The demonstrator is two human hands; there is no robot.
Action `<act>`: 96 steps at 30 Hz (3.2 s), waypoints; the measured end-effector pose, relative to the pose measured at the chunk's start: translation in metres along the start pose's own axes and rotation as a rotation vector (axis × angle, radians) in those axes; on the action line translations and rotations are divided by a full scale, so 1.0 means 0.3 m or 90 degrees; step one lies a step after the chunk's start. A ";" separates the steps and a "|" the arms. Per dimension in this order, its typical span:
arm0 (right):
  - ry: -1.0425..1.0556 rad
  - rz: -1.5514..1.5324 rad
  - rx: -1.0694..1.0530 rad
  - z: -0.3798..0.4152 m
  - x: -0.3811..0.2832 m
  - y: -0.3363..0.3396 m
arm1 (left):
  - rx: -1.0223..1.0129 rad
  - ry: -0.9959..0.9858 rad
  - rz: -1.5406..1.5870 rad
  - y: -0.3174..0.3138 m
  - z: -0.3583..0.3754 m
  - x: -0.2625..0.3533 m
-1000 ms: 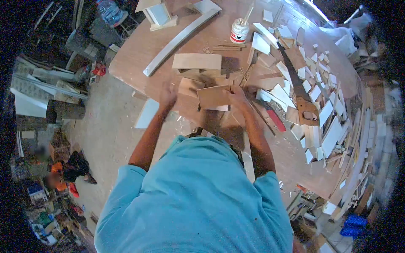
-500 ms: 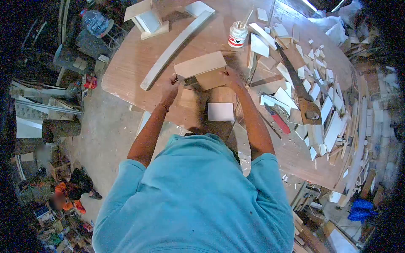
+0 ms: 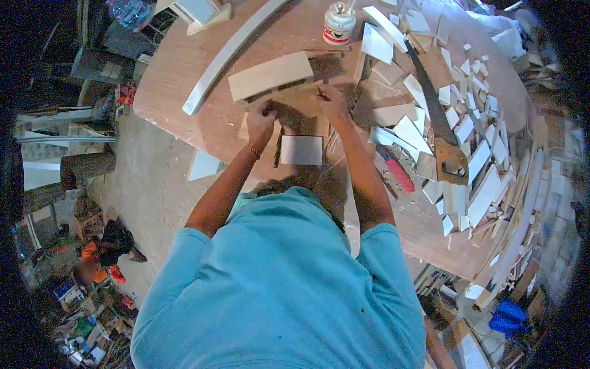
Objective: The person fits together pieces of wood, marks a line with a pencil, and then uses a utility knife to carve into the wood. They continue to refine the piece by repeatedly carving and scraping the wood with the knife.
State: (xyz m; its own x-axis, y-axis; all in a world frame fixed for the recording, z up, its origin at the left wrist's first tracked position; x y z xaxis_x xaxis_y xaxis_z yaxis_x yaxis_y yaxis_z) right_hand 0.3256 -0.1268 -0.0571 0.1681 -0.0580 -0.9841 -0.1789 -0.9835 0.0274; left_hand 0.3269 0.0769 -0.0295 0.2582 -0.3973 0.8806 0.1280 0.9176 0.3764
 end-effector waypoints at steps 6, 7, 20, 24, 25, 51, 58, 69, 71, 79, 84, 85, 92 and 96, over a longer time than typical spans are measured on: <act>-0.019 0.322 0.092 -0.018 -0.067 0.048 | 0.161 -0.012 0.067 0.015 -0.058 -0.020; -0.024 0.320 0.097 -0.022 -0.068 0.046 | 0.181 -0.008 0.111 0.016 -0.067 -0.032; 0.065 0.214 0.235 -0.050 0.006 0.042 | 0.150 0.071 0.359 0.005 -0.105 -0.079; 0.053 0.183 0.241 -0.041 -0.008 0.038 | 0.153 0.062 0.427 0.002 -0.108 -0.094; 0.052 0.182 0.241 -0.040 -0.028 0.037 | 0.160 0.059 0.417 0.006 -0.108 -0.092; 0.092 0.089 0.287 -0.043 -0.028 0.048 | 0.163 0.065 0.477 -0.001 -0.090 -0.101; 0.092 0.118 0.288 -0.045 -0.047 0.039 | 0.178 0.057 0.448 0.007 -0.100 -0.092; 0.100 0.188 0.272 -0.067 -0.031 0.037 | 0.164 0.068 0.422 -0.003 -0.098 -0.067; 0.105 0.170 0.267 -0.073 -0.010 0.037 | 0.175 0.072 0.418 -0.001 -0.096 -0.068; 0.093 0.156 0.245 -0.076 -0.026 0.031 | 0.145 0.071 0.429 -0.004 -0.110 -0.083; 0.071 0.185 0.235 -0.069 -0.046 0.037 | 0.134 0.082 0.421 -0.008 -0.092 -0.071; 0.070 0.185 0.235 -0.068 -0.040 0.037 | 0.131 0.081 0.413 -0.007 -0.091 -0.071; 0.065 0.177 0.219 -0.075 -0.018 0.033 | 0.124 0.062 0.412 0.001 -0.110 -0.084; 0.067 0.142 0.207 -0.089 0.042 0.026 | 0.121 0.091 0.393 0.003 -0.097 -0.073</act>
State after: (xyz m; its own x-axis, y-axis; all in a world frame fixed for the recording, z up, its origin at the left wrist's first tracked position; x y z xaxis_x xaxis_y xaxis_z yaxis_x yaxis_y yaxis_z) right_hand 0.3522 -0.1398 -0.0646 0.1851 -0.2975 -0.9366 -0.5168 -0.8401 0.1647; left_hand 0.3493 0.0860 -0.0570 0.3564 0.2163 0.9089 -0.2518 0.9591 -0.1295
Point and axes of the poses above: each hand's wrist, its own z-axis away from the middle knuckle, its own y-axis out of the back of the hand, x = y × z, the point moved 9 cm from there along -z, towards the middle knuckle, and after that the axes turned 11 degrees about y, right-handed, at the moved point
